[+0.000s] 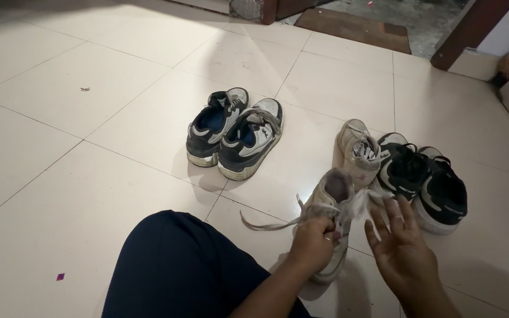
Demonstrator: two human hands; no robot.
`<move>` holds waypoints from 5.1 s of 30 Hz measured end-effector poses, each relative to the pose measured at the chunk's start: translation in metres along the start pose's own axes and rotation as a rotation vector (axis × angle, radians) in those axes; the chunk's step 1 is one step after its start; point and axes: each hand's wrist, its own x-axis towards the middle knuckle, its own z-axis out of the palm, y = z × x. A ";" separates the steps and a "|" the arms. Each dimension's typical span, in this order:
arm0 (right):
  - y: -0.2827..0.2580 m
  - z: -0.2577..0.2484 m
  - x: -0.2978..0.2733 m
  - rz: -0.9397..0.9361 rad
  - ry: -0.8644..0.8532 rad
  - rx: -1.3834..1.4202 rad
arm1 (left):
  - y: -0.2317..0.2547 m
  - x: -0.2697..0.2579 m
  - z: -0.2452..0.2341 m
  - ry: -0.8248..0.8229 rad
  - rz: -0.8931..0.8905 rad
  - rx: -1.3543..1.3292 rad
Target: The person sits on the floor and unlaces a pair of white sneakers, then moves to a pair of dark sneakers and unlaces them. The person then relaces the dark sneakers and places them back with the others.
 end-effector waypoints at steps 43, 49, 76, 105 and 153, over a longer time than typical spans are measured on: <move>0.051 0.005 -0.025 -0.360 -0.104 -1.257 | 0.092 -0.028 -0.040 0.182 0.103 0.222; 0.034 0.040 -0.044 -0.246 -0.026 -1.078 | 0.035 -0.021 -0.036 0.199 0.495 0.541; -0.047 0.053 -0.035 -0.294 0.069 -0.692 | 0.029 -0.021 -0.027 0.079 0.077 0.573; 0.030 -0.036 0.082 0.302 -0.433 -1.549 | -0.017 0.016 -0.005 -0.024 0.251 0.760; -0.055 0.011 0.001 0.217 -0.186 -0.794 | 0.076 0.011 0.026 -0.054 0.240 0.512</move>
